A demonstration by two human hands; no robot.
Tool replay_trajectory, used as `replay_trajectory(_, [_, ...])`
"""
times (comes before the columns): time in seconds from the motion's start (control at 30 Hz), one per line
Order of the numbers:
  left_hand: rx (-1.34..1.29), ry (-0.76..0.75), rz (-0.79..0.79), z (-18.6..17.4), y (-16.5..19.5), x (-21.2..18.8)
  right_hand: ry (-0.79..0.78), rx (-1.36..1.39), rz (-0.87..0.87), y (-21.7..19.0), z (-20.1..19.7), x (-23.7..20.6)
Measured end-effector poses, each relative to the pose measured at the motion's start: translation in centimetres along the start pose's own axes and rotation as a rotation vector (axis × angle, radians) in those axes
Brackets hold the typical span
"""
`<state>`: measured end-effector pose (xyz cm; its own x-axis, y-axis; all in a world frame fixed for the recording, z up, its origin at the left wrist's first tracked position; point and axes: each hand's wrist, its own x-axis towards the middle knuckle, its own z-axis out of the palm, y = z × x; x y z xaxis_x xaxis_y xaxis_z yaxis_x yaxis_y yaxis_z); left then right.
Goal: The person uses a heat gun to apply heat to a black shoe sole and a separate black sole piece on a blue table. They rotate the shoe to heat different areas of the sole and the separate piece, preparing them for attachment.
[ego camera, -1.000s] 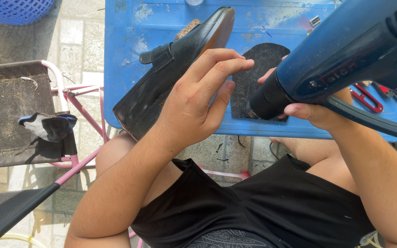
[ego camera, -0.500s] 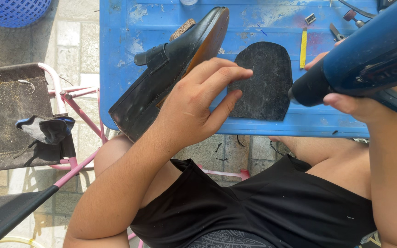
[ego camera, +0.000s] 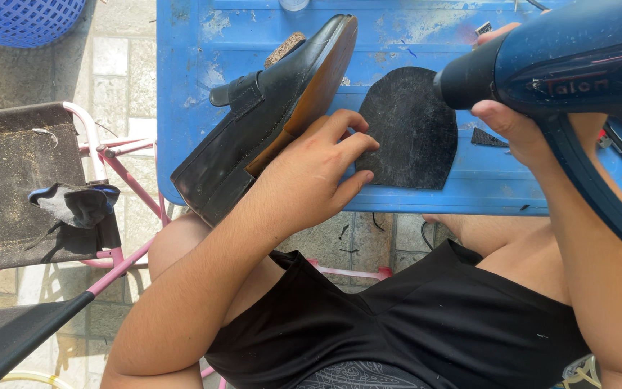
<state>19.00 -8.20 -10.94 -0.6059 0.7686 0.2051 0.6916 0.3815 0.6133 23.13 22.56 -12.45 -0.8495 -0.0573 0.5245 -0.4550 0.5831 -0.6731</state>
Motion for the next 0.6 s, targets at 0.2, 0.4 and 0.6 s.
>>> replay_trajectory(0.2, [0.029, -0.069, -0.102, 0.0, 0.1, -0.3, -0.029, 0.132, -0.009, -1.1, 1.6, 0.9])
replay_trajectory(0.4, [0.096, -0.083, -0.097, 0.1, 0.0, -0.3, -0.106, 0.333, 0.117, -2.8, 2.4, 1.3])
replay_trajectory(0.6, [0.118, -0.133, -0.122, 0.1, -0.1, -0.5, -0.172, 0.447, 0.060, -3.3, 0.8, 1.4])
